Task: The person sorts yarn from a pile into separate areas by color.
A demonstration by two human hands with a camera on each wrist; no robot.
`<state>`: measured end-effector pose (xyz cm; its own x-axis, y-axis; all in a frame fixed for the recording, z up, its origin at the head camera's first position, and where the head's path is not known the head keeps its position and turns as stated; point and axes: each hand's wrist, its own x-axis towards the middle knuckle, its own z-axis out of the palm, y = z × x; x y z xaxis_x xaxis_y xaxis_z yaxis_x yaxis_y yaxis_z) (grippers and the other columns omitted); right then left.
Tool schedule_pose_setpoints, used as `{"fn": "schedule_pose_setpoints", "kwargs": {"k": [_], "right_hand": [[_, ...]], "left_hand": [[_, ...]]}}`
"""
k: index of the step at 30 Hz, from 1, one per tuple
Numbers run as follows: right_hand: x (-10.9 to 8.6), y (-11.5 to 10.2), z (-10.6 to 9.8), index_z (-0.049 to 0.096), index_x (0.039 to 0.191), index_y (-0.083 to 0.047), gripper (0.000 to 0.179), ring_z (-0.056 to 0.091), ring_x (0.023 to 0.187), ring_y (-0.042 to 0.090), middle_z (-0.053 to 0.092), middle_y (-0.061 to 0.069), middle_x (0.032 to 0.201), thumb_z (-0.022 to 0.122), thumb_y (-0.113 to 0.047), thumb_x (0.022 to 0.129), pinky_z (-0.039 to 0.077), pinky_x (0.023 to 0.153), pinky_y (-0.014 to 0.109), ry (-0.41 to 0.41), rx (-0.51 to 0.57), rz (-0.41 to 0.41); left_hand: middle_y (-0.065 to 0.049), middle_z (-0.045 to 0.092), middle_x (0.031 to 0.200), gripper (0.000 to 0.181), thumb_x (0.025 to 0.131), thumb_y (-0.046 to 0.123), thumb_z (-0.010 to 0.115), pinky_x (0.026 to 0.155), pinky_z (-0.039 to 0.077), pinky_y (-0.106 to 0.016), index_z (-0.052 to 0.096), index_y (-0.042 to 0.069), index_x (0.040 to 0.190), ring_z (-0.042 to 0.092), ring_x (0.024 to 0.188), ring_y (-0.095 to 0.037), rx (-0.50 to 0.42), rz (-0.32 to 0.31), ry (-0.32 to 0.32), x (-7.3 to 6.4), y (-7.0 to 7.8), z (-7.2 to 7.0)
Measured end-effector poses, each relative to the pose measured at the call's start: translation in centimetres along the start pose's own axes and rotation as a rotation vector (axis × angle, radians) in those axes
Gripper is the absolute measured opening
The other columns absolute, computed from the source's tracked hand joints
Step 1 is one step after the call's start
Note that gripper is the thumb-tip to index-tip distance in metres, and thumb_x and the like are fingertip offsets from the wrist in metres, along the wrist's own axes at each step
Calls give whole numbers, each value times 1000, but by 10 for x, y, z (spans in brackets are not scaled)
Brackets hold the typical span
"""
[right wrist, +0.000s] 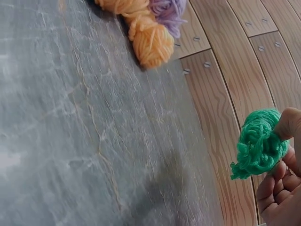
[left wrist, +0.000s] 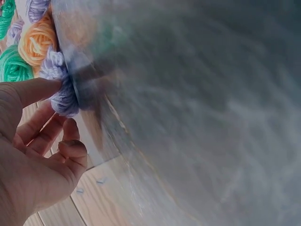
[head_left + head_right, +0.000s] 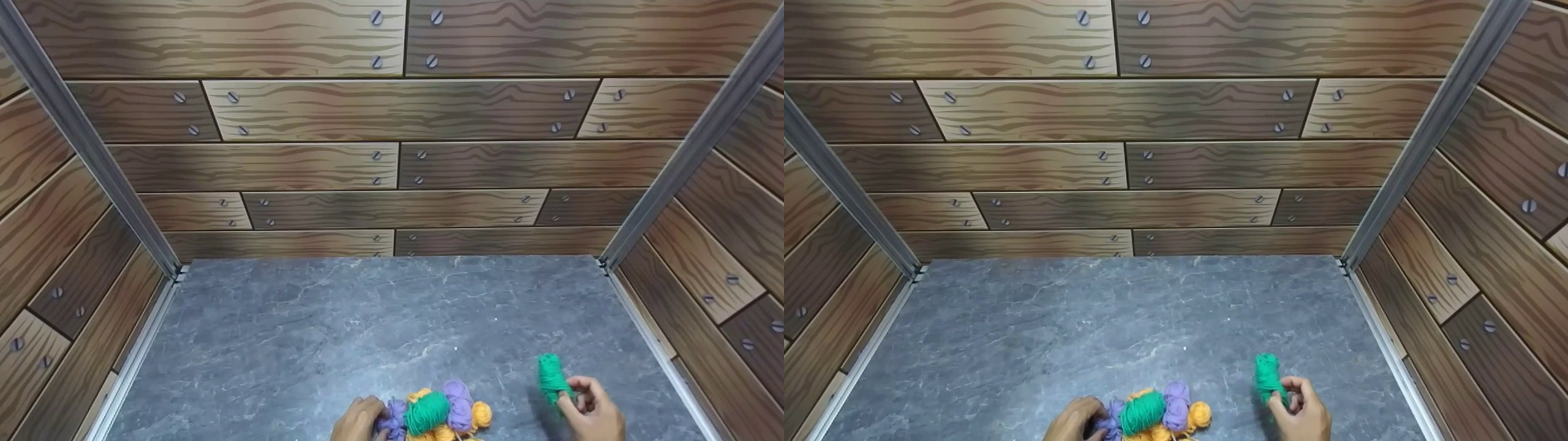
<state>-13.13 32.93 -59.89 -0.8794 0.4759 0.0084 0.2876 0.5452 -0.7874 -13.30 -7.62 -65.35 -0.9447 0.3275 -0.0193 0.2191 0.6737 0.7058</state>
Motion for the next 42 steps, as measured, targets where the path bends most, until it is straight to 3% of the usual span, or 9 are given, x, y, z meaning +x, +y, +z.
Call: {"fn": "schedule_pose_setpoints", "kwargs": {"k": [16,24,29,34,42], "right_hand": [[17,22,-9,61,117,-4,31,47,59,13,56,2,73,69,-17,90,39,57,27,-10,-24,63],[23,33,-13,61,115,-4,32,48,58,15,54,1,69,68,-20,89,39,55,28,7,-59,100],[27,41,-17,61,115,-1,34,49,62,15,62,2,78,68,-22,89,39,56,28,15,-89,97],[32,52,-22,60,117,2,39,52,64,15,68,8,90,68,-25,89,42,57,28,-28,-86,116],[42,67,-31,55,121,7,53,57,73,16,68,11,94,71,-32,89,47,60,28,-154,-42,171]], "left_hand": [[14,54,82,17,80,9,73,61,40,-27,64,21,87,43,74,-6,-14,-11,-18,2,-1,-2],[14,55,83,17,79,9,73,61,40,-26,63,21,87,42,74,-5,1,23,9,0,0,-1],[15,54,83,18,80,10,75,60,39,-25,63,21,87,40,73,-4,16,32,29,0,0,-1],[15,54,82,18,80,9,76,60,38,-25,63,21,86,39,72,-4,22,27,23,1,0,-1],[16,54,83,17,82,11,76,59,39,-26,64,22,87,41,72,-5,14,-2,1,1,0,-2]]}}
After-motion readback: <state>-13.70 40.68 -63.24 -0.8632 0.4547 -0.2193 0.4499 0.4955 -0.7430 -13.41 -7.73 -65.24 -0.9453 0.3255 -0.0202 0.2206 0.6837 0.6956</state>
